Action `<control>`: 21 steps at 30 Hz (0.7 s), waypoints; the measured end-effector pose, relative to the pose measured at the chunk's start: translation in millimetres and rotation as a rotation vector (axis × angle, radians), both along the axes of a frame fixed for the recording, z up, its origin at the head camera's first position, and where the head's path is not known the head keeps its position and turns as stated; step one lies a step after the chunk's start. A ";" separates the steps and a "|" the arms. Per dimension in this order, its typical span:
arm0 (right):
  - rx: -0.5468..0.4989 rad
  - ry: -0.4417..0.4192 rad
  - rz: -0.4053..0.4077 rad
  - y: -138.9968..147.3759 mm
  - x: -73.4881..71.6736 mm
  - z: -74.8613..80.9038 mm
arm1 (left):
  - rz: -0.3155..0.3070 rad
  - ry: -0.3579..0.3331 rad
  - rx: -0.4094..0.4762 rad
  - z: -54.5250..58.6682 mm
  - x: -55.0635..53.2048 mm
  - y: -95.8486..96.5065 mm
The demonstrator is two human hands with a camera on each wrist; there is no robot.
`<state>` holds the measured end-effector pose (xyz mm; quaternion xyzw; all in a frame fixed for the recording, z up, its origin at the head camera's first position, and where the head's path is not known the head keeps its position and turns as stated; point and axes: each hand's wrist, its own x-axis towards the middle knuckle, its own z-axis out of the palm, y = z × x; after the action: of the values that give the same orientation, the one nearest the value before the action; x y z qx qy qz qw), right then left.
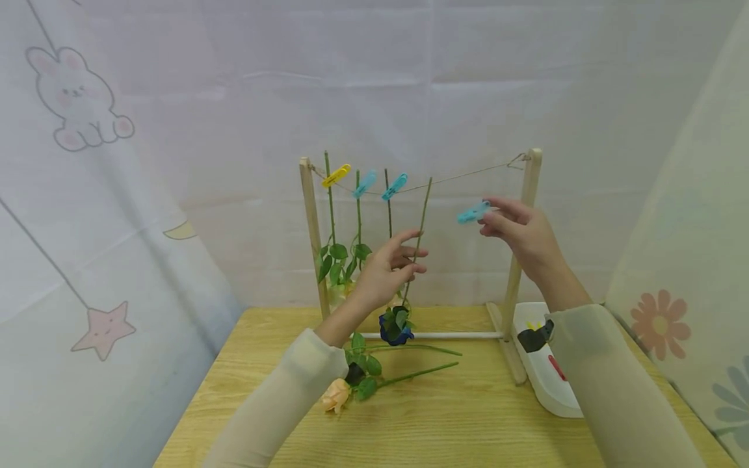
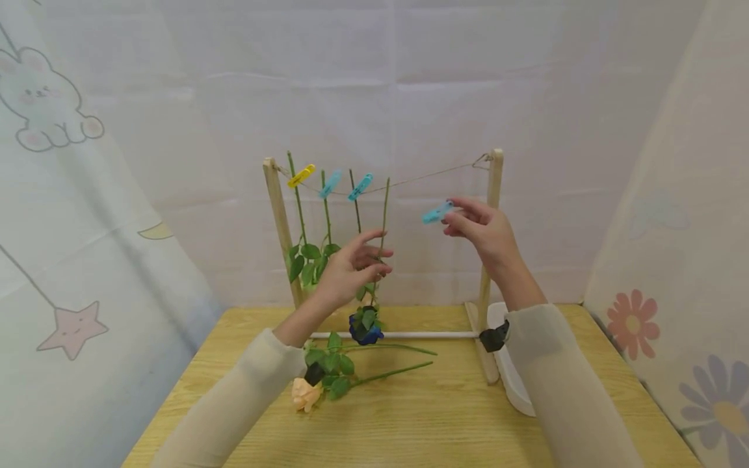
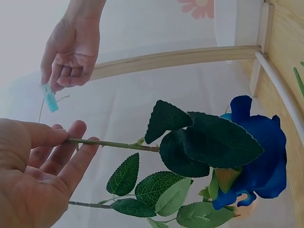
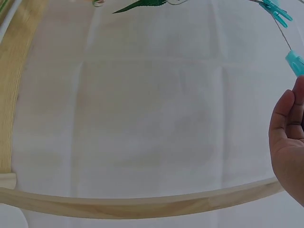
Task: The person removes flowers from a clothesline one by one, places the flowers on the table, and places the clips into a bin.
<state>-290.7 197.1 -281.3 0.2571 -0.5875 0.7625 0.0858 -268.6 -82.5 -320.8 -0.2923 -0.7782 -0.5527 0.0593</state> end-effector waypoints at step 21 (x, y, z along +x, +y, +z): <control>-0.003 -0.015 0.011 26.7 7.3 -33.9 | 0.035 0.097 -0.165 -8.4 12.6 -13.2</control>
<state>-283.4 223.8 -315.2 0.2545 -0.5855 0.7658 0.0775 -256.0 -95.7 -329.2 -0.3089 -0.8222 -0.4710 0.0823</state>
